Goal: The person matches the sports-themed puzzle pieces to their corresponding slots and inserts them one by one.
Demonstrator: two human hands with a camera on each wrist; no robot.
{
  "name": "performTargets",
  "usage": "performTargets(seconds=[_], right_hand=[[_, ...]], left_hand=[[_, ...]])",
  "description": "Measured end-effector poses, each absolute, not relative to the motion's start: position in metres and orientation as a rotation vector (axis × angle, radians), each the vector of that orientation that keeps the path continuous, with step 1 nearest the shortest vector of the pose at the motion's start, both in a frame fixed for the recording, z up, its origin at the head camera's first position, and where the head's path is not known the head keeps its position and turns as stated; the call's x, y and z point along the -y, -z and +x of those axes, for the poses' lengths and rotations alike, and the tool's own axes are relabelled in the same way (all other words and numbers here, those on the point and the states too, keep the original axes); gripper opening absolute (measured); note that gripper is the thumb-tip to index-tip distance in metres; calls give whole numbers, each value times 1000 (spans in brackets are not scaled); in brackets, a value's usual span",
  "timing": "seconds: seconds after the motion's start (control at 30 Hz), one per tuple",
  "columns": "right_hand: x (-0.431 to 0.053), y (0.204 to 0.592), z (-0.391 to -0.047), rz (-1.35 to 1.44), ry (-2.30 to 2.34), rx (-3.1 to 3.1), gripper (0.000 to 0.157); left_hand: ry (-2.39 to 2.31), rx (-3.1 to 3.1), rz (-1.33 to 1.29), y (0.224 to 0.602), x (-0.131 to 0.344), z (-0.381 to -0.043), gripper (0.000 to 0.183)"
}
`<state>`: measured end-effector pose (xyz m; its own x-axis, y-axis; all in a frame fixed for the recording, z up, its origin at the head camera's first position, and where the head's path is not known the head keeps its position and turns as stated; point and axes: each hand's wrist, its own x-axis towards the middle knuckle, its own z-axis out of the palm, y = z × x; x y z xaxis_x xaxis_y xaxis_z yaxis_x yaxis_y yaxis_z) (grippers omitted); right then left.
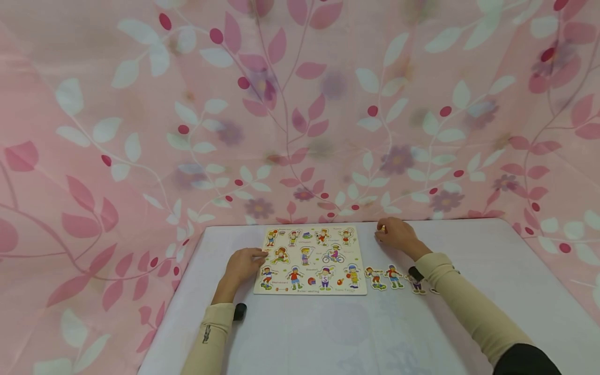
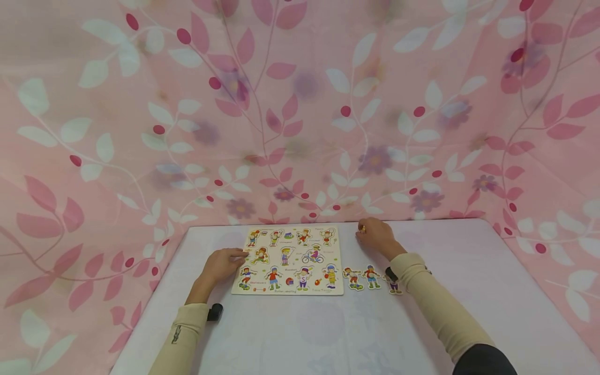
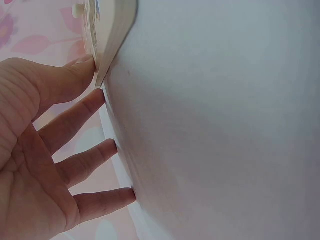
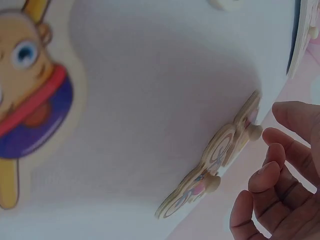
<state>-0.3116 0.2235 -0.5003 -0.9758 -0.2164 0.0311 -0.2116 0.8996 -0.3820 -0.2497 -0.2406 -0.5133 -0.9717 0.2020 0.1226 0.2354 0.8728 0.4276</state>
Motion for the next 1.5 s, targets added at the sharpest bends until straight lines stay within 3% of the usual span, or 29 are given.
performTargets(seconds=[1.1, 1.5], right_hand=[[-227, 500, -312, -322, 568, -3056, 17], [-200, 493, -304, -440, 565, -3092, 17]], left_hand=[[694, 2971, -342, 513, 239, -248, 23], [685, 2966, -335, 516, 240, -250, 22]])
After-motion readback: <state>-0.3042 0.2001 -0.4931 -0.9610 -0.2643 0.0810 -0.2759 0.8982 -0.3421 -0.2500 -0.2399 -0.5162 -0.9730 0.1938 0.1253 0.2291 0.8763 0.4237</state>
